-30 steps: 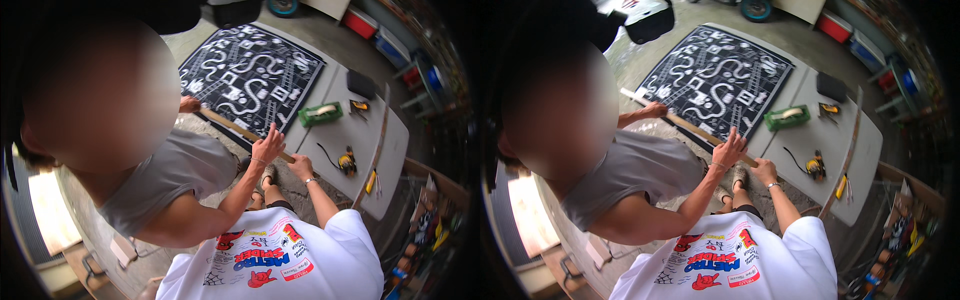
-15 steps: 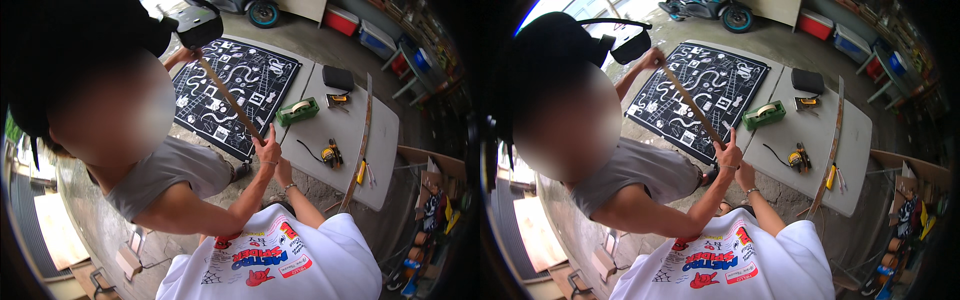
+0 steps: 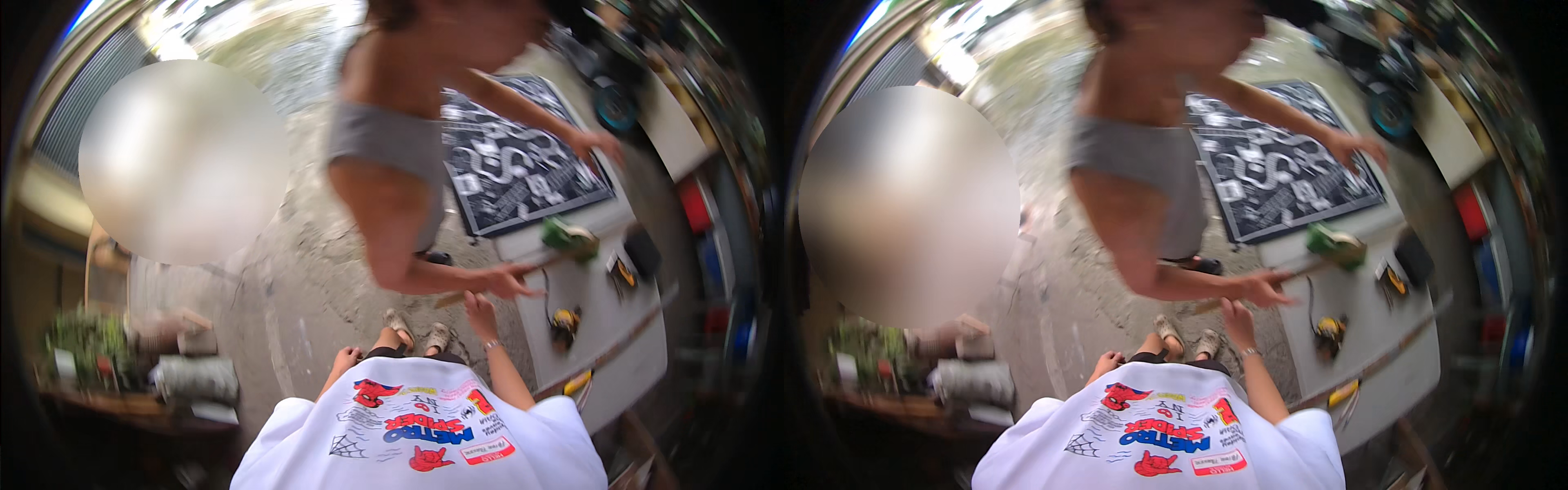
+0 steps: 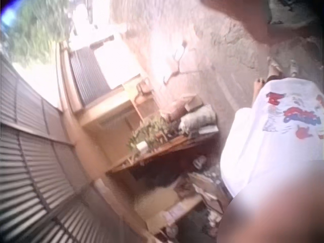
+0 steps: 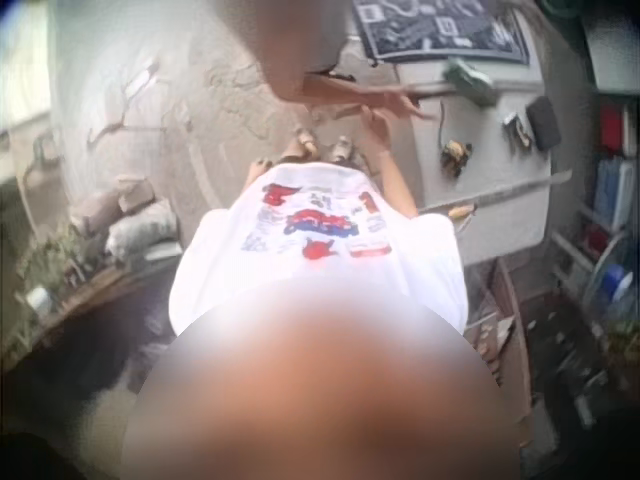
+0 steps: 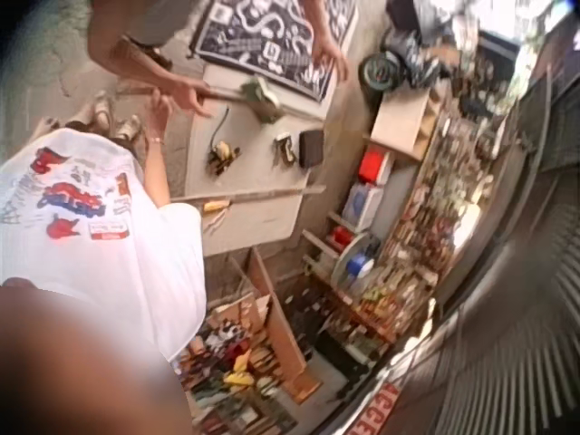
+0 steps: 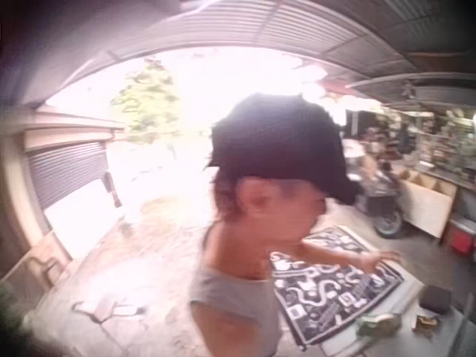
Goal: The person aligns a wooden plank on a table with another person, then moves to an outdoor area and uses a spray gun to apply paint to a wooden box placed on a stool. The person rotates the box to coat multiple sides.
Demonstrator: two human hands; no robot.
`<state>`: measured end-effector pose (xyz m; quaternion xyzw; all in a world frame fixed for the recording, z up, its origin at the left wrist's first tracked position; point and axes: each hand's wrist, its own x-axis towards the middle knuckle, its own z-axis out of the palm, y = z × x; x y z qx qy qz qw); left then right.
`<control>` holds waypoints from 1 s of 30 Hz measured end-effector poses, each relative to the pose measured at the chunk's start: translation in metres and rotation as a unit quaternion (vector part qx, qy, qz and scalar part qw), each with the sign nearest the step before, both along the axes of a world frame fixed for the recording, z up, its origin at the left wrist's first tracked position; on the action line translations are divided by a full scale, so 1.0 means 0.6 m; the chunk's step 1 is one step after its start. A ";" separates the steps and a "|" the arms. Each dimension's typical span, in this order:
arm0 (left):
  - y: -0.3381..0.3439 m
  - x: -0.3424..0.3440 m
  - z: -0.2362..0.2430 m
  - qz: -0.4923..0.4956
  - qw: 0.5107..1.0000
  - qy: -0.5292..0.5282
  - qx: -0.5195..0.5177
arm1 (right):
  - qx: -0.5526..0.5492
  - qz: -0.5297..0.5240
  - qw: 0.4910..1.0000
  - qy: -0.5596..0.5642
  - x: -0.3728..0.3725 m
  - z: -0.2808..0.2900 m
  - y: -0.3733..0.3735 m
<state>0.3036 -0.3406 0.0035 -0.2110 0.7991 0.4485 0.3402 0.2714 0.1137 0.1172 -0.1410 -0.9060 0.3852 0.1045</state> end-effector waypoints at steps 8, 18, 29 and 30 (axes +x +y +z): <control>-0.152 0.339 -0.096 0.208 0.973 0.003 -0.102 | -0.406 0.098 0.878 -0.235 0.214 -0.176 0.004; -0.207 0.612 -0.120 0.406 0.909 0.080 -0.053 | 0.026 0.345 0.855 -0.387 0.243 -0.227 -0.241; -0.433 1.028 -0.051 0.736 0.673 0.002 0.066 | 0.209 0.590 0.719 -0.302 0.230 -0.292 -0.644; -0.453 1.042 -0.047 0.748 0.661 0.019 0.058 | 0.235 0.612 0.692 -0.302 0.223 -0.278 -0.700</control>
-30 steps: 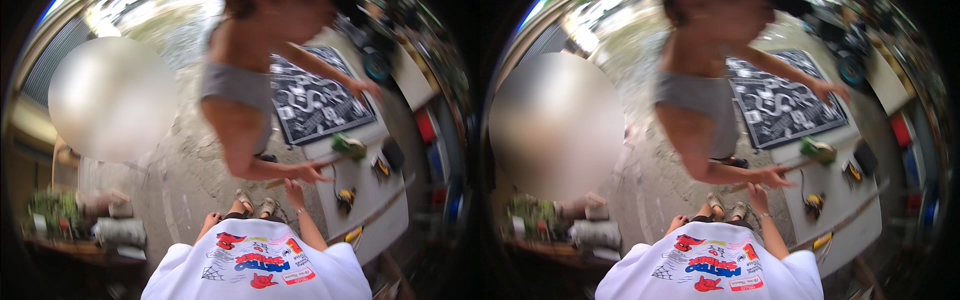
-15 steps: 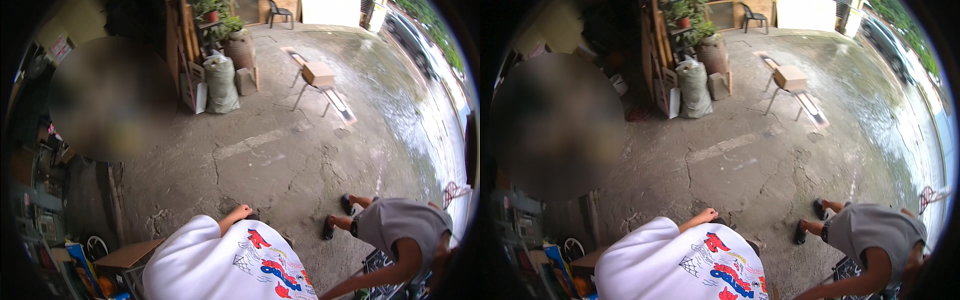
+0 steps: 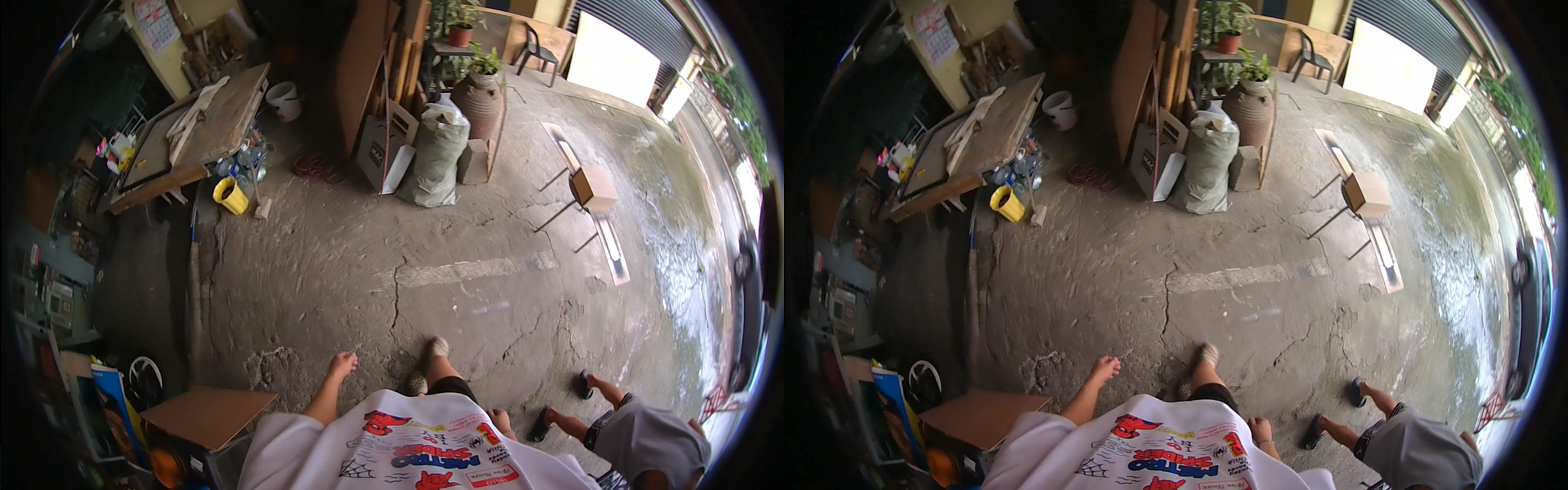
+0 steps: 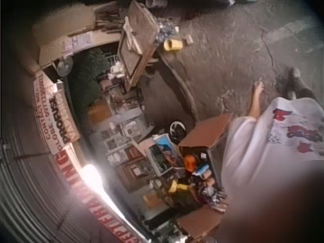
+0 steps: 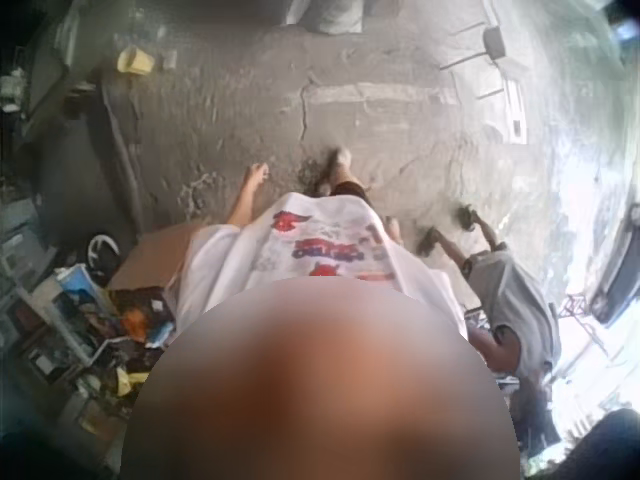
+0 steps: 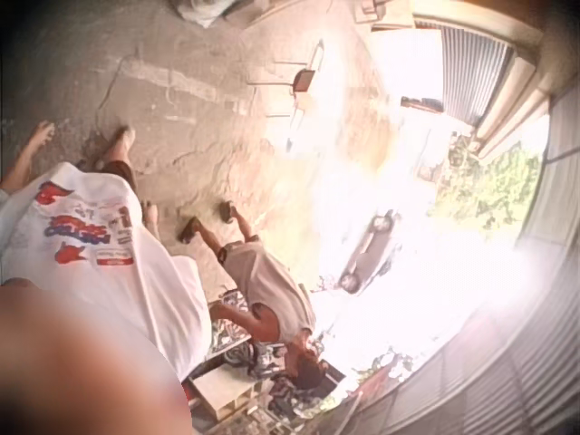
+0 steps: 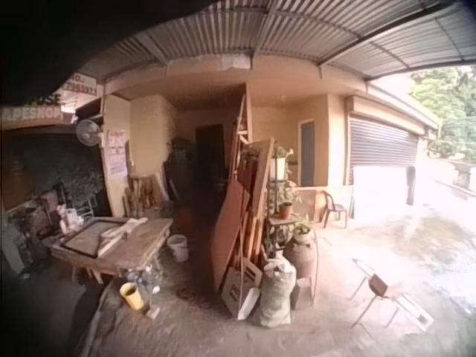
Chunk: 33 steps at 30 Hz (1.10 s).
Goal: The person aligns a wooden plank on a table with another person, then moves to an outdoor area and uses a spray gun to apply paint to a wooden box placed on a stool. The person rotates the box to coat multiple sides.
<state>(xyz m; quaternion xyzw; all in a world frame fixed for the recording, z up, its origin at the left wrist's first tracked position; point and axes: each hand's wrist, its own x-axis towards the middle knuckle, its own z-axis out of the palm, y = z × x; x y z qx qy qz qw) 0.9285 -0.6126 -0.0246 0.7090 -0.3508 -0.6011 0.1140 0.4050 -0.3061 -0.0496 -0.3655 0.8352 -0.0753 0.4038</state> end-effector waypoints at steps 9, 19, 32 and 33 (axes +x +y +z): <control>-0.117 0.177 -0.008 0.182 0.983 -0.020 -0.001 | 0.079 0.061 0.992 -0.080 0.118 0.031 -0.510; -0.176 0.271 0.030 0.211 0.967 -0.011 0.141 | -0.091 0.292 0.950 -0.061 0.404 0.075 -1.106; -0.982 0.573 0.032 0.032 0.989 -0.136 0.046 | 0.036 0.074 0.996 -0.027 0.534 0.091 -1.226; -1.064 0.582 0.042 0.003 0.990 -0.133 0.034 | 0.072 0.025 0.995 -0.057 0.543 0.097 -1.214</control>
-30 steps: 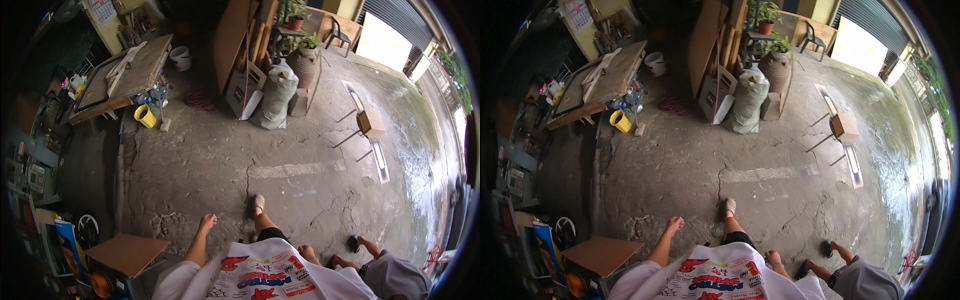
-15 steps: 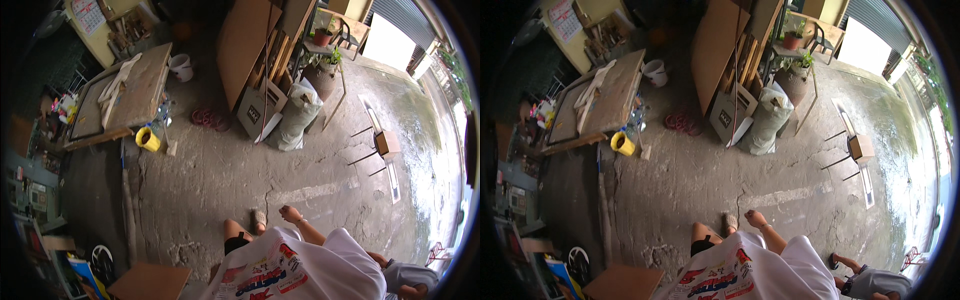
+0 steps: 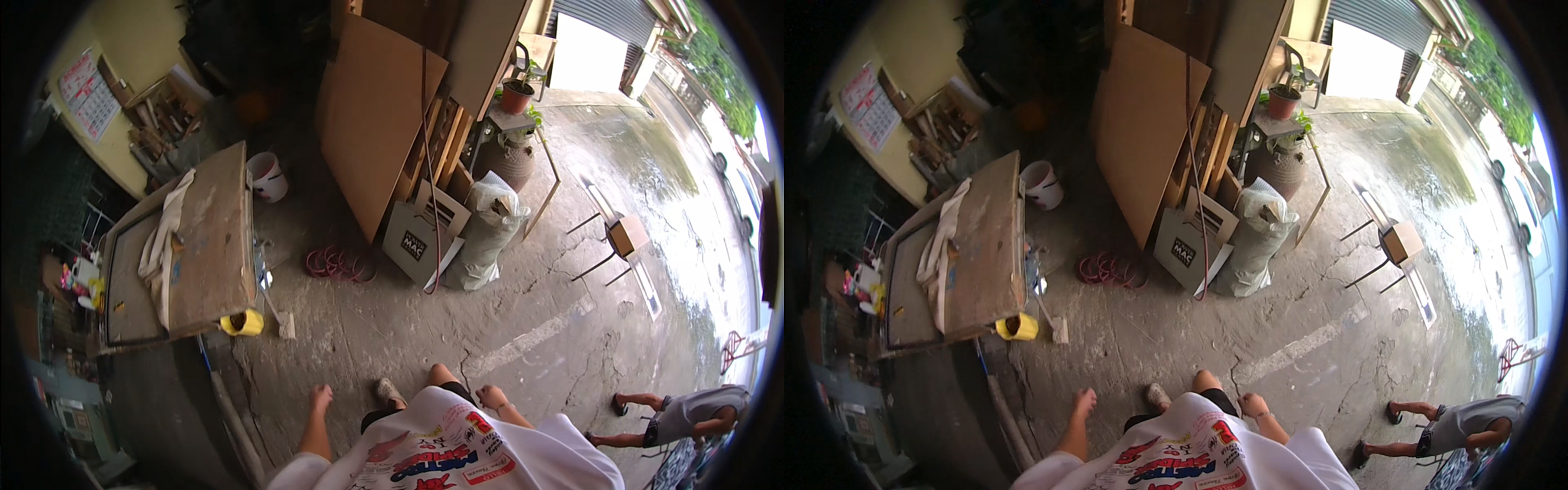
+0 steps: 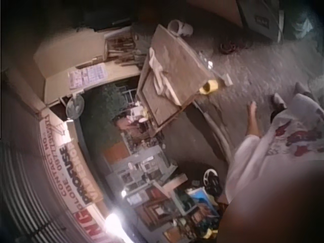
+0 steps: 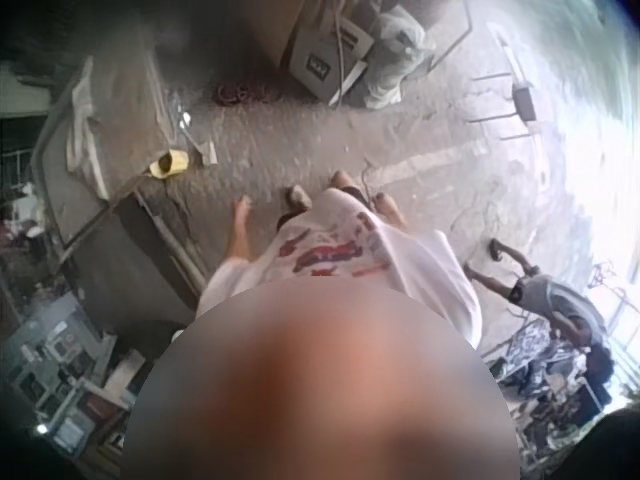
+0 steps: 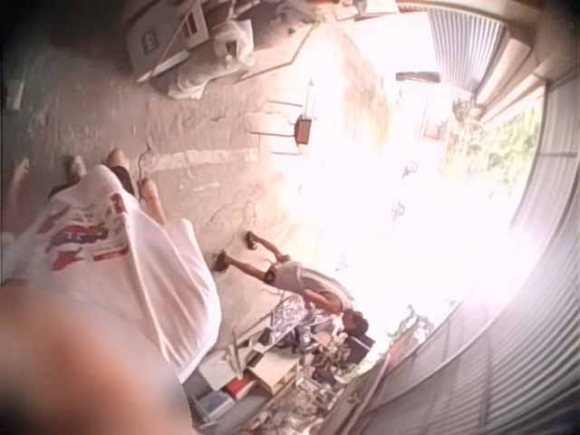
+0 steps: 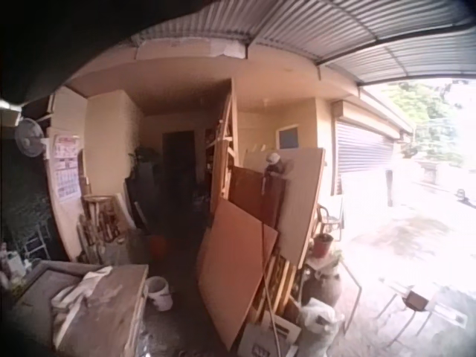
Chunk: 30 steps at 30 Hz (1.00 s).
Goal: The person aligns a wooden plank on a table with another person, then moves to an outdoor area and uses a spray gun to apply paint to a wooden box placed on a stool. The person rotates the box to coat multiple sides.
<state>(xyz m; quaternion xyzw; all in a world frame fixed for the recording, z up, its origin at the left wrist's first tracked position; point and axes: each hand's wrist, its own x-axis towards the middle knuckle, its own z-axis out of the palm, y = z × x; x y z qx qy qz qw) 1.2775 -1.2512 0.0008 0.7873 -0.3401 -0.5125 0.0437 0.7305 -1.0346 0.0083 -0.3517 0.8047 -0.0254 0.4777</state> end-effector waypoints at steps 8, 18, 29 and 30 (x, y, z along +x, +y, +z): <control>-0.492 -0.200 0.003 -0.054 0.960 -0.043 -0.271 | -0.016 -0.117 0.993 -0.008 0.027 -0.177 0.049; -1.080 -0.785 0.378 -0.177 0.727 0.156 -0.645 | -0.142 -0.467 0.869 -0.085 -0.079 0.018 -0.248; -1.479 -1.169 0.886 -0.160 0.587 0.223 -0.761 | -0.098 -0.587 0.802 -0.058 0.078 0.041 -0.308; -1.491 -1.185 0.898 -0.166 0.590 0.230 -0.756 | -0.072 -0.569 0.817 -0.051 0.110 0.055 -0.318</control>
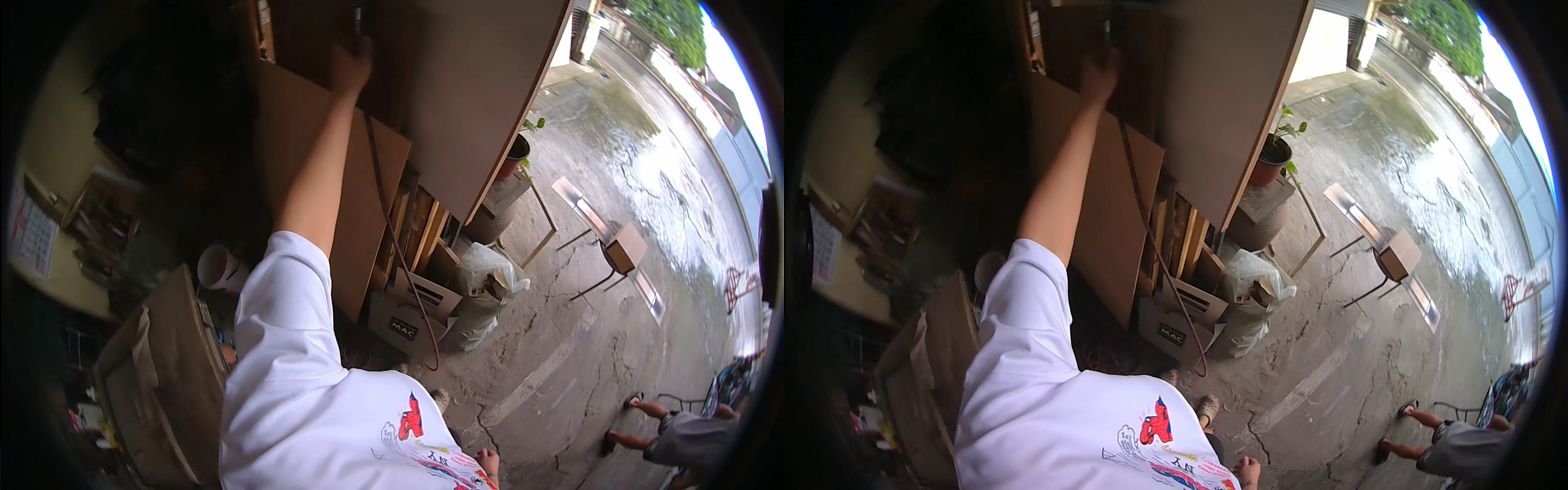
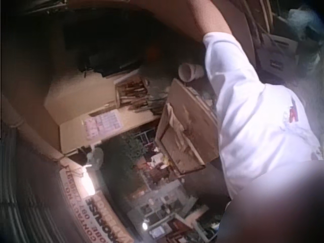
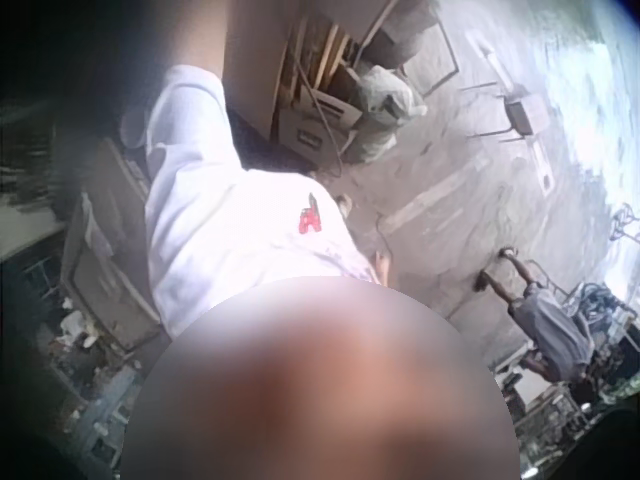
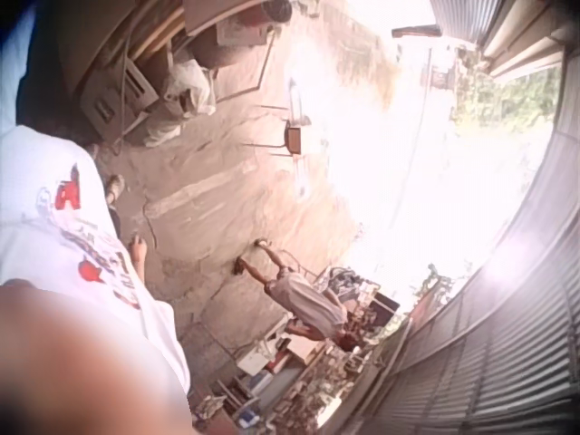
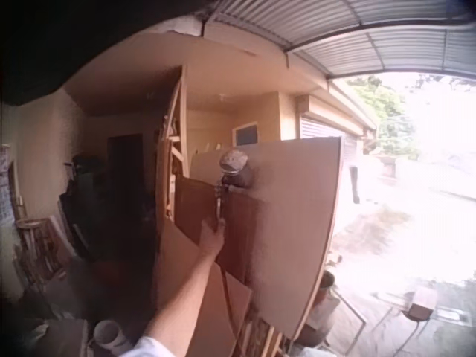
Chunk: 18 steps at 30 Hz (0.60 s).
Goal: The person aligns a wooden plank on a table with another person, then moves to an outdoor area and uses a spray gun to apply paint to a wooden box placed on a stool. The person rotates the box to coat multiple sides.
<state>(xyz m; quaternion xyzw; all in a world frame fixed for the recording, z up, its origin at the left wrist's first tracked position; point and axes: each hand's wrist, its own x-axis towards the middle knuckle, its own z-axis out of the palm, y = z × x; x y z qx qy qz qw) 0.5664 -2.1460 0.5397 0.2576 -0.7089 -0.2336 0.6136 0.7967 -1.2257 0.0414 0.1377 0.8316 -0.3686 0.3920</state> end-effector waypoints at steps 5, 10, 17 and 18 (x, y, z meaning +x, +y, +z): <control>-0.071 -0.022 0.024 -0.050 0.990 -0.080 0.101 | 0.039 0.067 0.997 -0.002 0.098 -0.031 -0.062; -0.027 -0.036 0.045 0.032 0.997 -0.074 0.020 | 0.043 0.022 0.999 0.018 0.147 -0.066 -0.088; -0.047 0.008 0.114 0.103 0.988 -0.107 -0.042 | -0.037 -0.020 0.994 0.100 0.179 -0.134 -0.077; -0.038 -0.003 0.126 0.107 0.986 -0.117 -0.054 | 0.030 0.026 0.997 0.062 0.168 -0.126 -0.082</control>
